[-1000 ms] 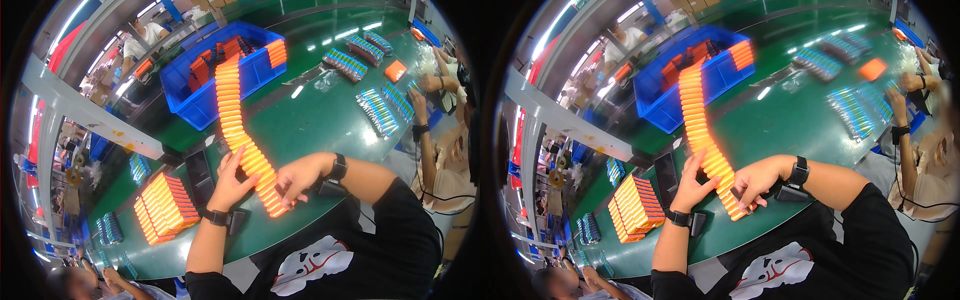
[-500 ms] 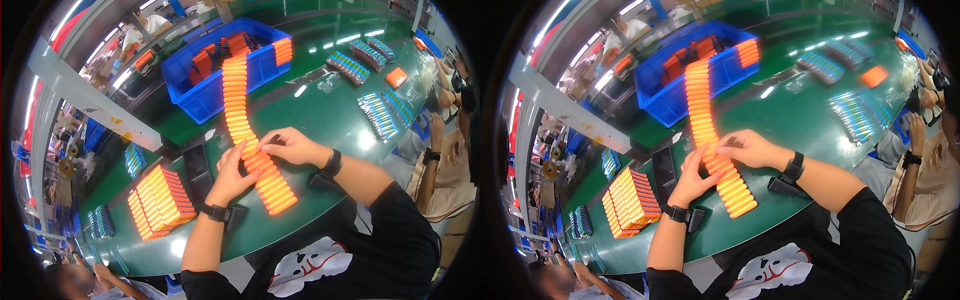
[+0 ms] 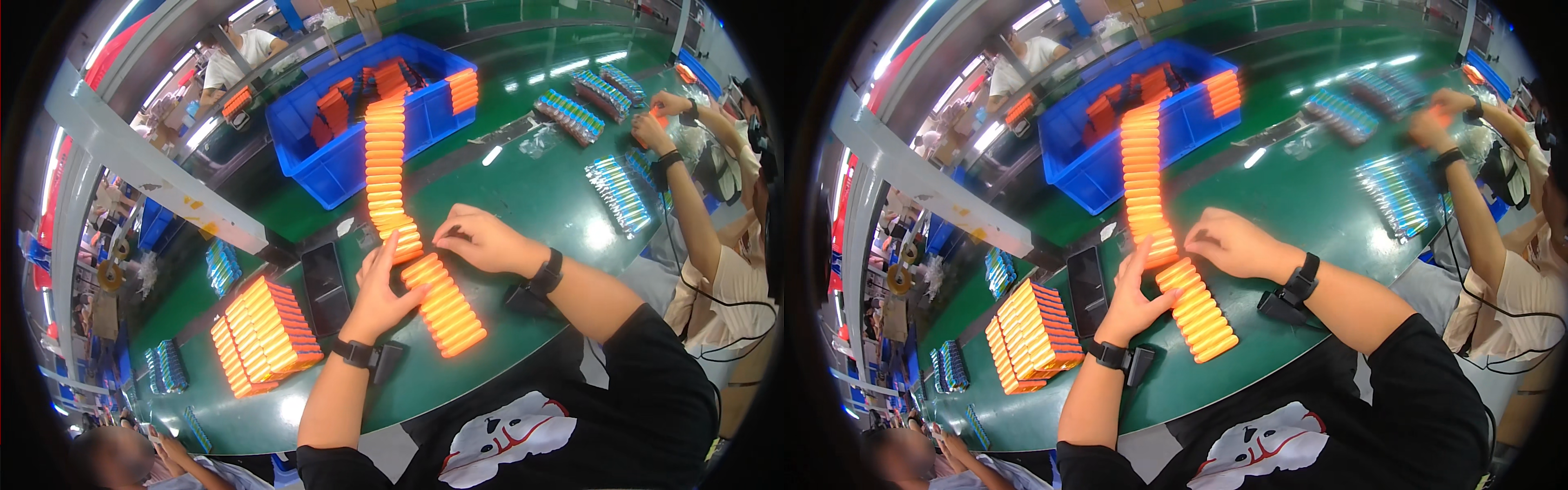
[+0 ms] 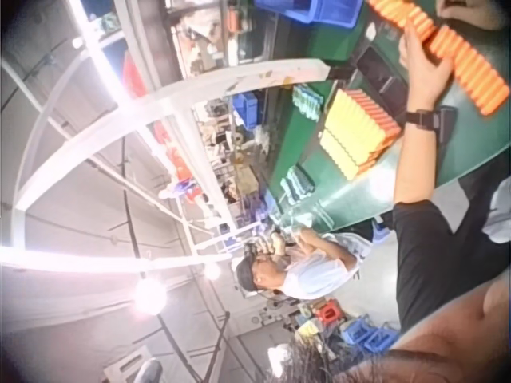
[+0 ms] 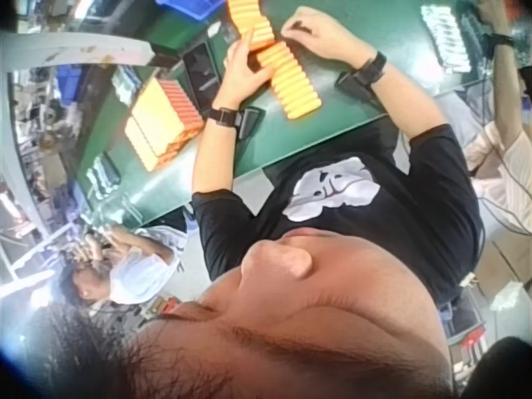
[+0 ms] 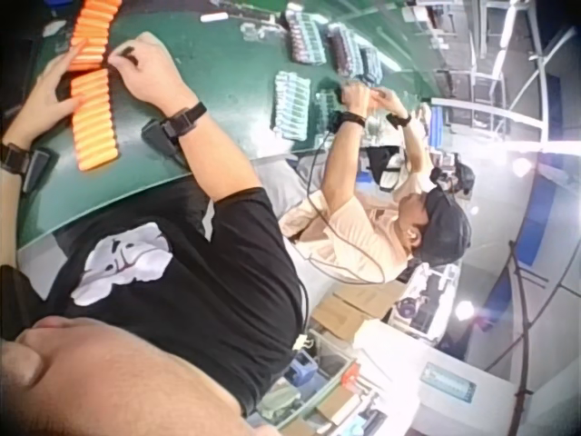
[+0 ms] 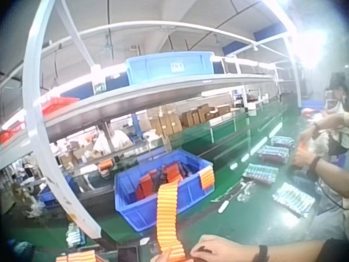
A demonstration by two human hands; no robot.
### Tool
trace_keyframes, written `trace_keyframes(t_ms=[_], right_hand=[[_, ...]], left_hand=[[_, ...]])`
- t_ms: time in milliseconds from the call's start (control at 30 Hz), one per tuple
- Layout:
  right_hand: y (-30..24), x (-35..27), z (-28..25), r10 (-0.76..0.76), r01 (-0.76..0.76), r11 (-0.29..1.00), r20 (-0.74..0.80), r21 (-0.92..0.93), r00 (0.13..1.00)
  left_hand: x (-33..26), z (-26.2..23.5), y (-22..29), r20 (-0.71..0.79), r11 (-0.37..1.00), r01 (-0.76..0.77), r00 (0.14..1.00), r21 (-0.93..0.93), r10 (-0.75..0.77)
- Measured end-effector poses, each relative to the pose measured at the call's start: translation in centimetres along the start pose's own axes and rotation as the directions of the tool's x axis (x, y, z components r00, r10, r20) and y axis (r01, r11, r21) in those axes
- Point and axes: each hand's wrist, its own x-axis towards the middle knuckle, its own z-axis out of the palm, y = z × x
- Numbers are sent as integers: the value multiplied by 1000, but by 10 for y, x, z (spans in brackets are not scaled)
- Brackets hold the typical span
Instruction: Organizing and aligning small foam and plastic dart components on an assembly line.
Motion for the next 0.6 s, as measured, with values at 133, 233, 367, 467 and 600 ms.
trace_keyframes(t_ms=[133,233,367,467,600], right_hand=[[3,-2,-2,66,-63,934,4,351,998],[-10,-6,-1,83,-235,753,266,614,960],[-25,-12,-12,116,-470,654,536,592,836],[-27,-16,-15,-66,-532,726,813,437,578],[-29,-22,-10,-194,-552,729,895,405,401]], left_hand=[[-2,1,6,-59,972,-127,991,-196,118],[-13,4,24,-17,942,-187,982,-277,190],[-11,10,29,69,654,3,995,-756,76],[-2,2,28,118,543,42,987,-839,106],[6,-5,35,123,666,37,989,-745,83]])
